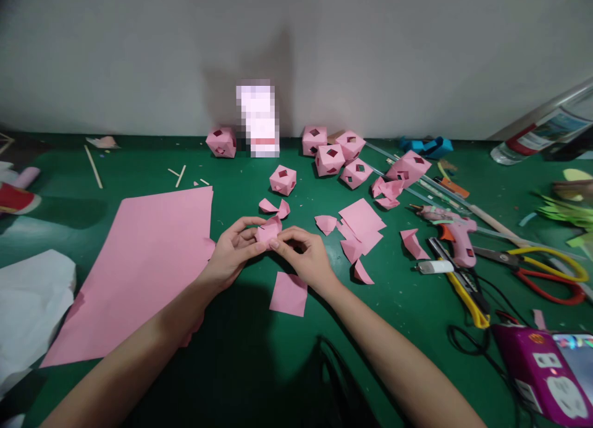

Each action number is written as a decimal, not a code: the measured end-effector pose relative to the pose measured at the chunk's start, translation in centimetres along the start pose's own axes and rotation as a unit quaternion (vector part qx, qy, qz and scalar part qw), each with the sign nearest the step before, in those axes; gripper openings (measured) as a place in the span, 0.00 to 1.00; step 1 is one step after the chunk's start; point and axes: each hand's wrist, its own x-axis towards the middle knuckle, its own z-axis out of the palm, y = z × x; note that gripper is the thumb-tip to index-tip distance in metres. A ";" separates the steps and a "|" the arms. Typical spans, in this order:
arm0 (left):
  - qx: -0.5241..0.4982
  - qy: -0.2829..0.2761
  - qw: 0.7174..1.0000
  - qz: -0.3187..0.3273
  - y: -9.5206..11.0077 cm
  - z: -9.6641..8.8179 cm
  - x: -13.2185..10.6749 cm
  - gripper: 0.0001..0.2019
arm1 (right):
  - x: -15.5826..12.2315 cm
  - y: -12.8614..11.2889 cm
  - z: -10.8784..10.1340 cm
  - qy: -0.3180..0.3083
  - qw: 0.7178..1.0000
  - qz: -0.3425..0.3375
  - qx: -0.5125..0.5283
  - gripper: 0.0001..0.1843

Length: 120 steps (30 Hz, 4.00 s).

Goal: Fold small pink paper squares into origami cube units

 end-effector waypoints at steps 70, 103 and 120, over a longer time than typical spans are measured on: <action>0.147 0.023 0.982 0.120 -0.4 0.7 -0.6 0.30 | 0.0 -1.0 -0.6 -0.016 0.998 0.060 0.014 0.17; -0.089 -0.045 0.995 0.022 -0.1 0.6 -0.1 0.37 | 0.8 0.4 -0.5 -0.019 0.916 0.216 0.337 0.13; -0.025 0.022 0.999 0.005 -0.3 0.4 0.2 0.24 | 0.4 0.3 -0.3 -0.028 0.942 0.179 0.283 0.11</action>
